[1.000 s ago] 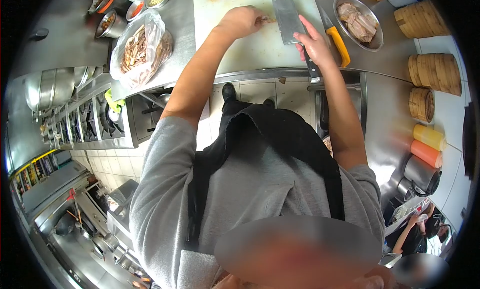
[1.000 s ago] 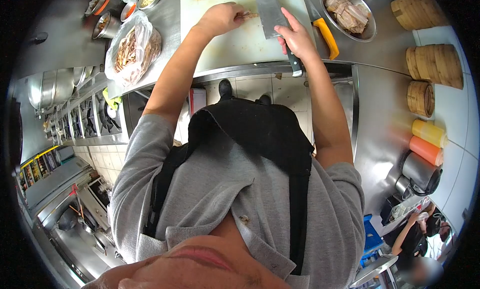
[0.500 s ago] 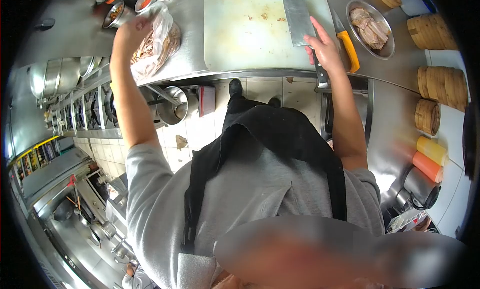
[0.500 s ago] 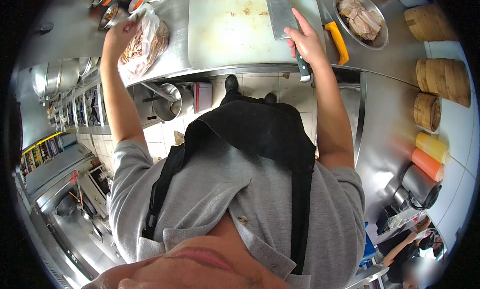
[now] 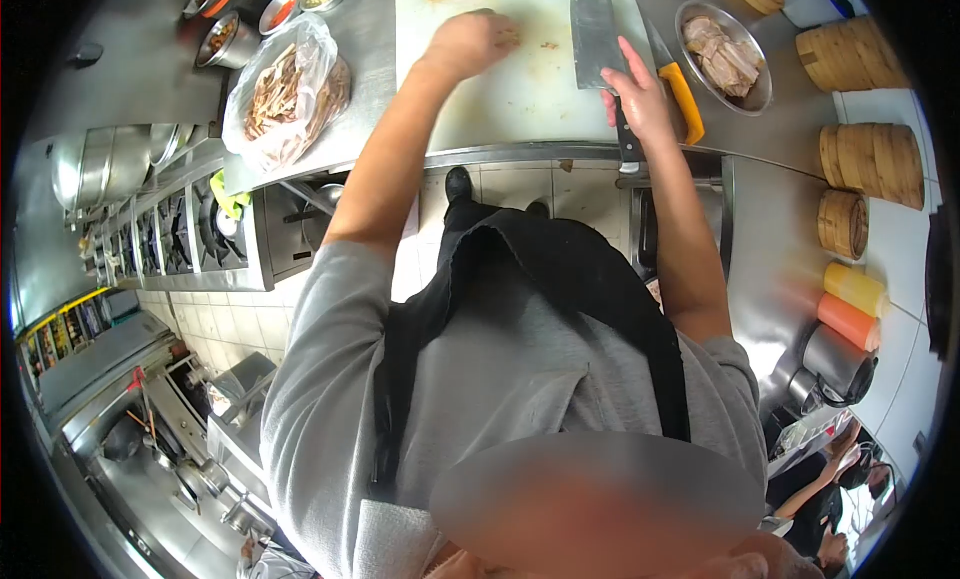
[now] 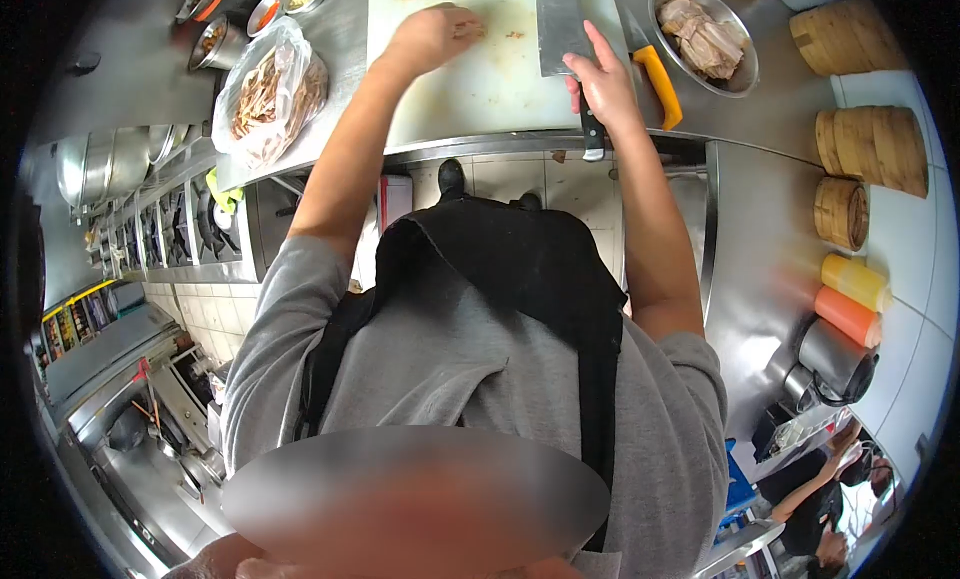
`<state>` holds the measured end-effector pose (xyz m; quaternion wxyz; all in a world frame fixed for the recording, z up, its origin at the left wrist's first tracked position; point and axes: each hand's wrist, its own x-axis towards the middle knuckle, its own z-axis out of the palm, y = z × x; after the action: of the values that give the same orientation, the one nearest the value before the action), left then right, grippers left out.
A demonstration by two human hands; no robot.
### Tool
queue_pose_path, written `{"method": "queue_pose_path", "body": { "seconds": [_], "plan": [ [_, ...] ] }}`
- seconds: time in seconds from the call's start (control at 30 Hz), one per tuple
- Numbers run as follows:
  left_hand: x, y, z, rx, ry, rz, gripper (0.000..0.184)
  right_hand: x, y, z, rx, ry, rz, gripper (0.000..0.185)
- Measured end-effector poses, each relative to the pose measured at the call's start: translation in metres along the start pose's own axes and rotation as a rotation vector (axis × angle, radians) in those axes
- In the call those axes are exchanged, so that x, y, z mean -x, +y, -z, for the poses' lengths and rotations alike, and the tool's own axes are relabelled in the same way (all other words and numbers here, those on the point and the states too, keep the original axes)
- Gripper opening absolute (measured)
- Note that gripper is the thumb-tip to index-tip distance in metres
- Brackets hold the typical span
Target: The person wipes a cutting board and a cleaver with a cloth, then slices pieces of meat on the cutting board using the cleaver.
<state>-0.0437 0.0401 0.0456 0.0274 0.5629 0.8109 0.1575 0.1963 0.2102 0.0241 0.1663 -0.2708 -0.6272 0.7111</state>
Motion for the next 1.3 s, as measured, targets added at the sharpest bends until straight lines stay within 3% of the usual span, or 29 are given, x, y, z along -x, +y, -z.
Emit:
{"method": "queue_pose_path", "body": {
  "seconds": [0.2,0.27,0.33,0.47,0.57,0.63,0.67,0.7,0.73,0.77,0.8,0.83,0.87,0.93,1.0,1.03,1.07,1.23,1.3],
  "plan": [
    [-0.035,0.011,-0.025,-0.096,-0.051,0.071,0.02,0.006,-0.013,-0.004,0.085,0.029,-0.041,0.074],
    [-0.036,0.02,-0.021,0.19,-0.058,-0.063,0.018,0.006,-0.007,-0.001,0.052,0.037,-0.017,0.074],
    [-0.04,0.03,-0.037,-0.001,-0.092,-0.157,0.017,0.004,-0.005,-0.002,0.023,0.045,0.021,0.074],
    [-0.045,0.026,-0.062,-0.067,-0.097,-0.019,0.018,-0.002,0.002,-0.002,0.081,0.048,-0.005,0.074],
    [-0.014,0.019,0.003,0.15,-0.026,0.031,0.017,-0.005,0.003,0.0,0.054,0.025,0.008,0.074],
    [0.0,-0.02,0.044,0.088,0.179,0.022,0.017,-0.002,-0.002,-0.002,0.071,0.011,0.001,0.072],
    [0.003,-0.062,0.052,0.084,0.197,0.127,0.025,0.0,-0.005,-0.004,0.082,0.012,-0.003,0.071],
    [0.027,-0.068,0.092,-0.014,0.247,0.305,0.019,0.002,-0.008,-0.004,0.093,-0.007,-0.007,0.07],
    [0.056,-0.049,0.137,0.191,0.357,0.478,0.015,0.003,-0.008,-0.004,0.093,-0.013,-0.009,0.07],
    [0.073,-0.108,0.14,0.07,0.418,0.394,0.016,0.002,-0.008,-0.003,0.097,-0.02,-0.011,0.071],
    [0.092,-0.122,0.151,-0.015,0.54,0.339,0.015,0.001,-0.008,-0.003,0.1,-0.026,-0.013,0.071],
    [0.108,-0.134,0.161,-0.206,0.444,0.486,0.018,0.001,-0.006,-0.002,0.1,-0.03,-0.011,0.071],
    [0.122,-0.145,0.163,-0.208,0.447,0.489,0.018,-0.001,-0.004,-0.001,0.091,-0.04,-0.006,0.071],
    [0.139,-0.15,0.167,-0.455,0.101,0.551,0.033,-0.003,-0.005,-0.001,0.082,-0.052,0.006,0.072],
    [0.141,-0.136,0.16,-0.521,-0.181,0.418,0.031,-0.001,-0.007,0.0,0.076,-0.086,-0.019,0.073],
    [0.16,-0.139,0.125,-0.518,0.111,0.559,0.029,-0.002,-0.007,0.0,0.078,-0.094,-0.018,0.073],
    [0.163,-0.134,0.11,-0.559,0.166,0.514,0.026,-0.002,-0.005,0.0,0.089,-0.089,-0.009,0.073],
    [0.169,-0.106,0.05,-0.473,0.177,0.514,0.017,-0.007,0.001,0.002,0.086,-0.079,0.035,0.073],
    [0.176,-0.091,0.042,-0.431,0.226,0.547,0.025,-0.006,0.0,0.001,0.075,-0.081,0.012,0.073]
  ]
}}
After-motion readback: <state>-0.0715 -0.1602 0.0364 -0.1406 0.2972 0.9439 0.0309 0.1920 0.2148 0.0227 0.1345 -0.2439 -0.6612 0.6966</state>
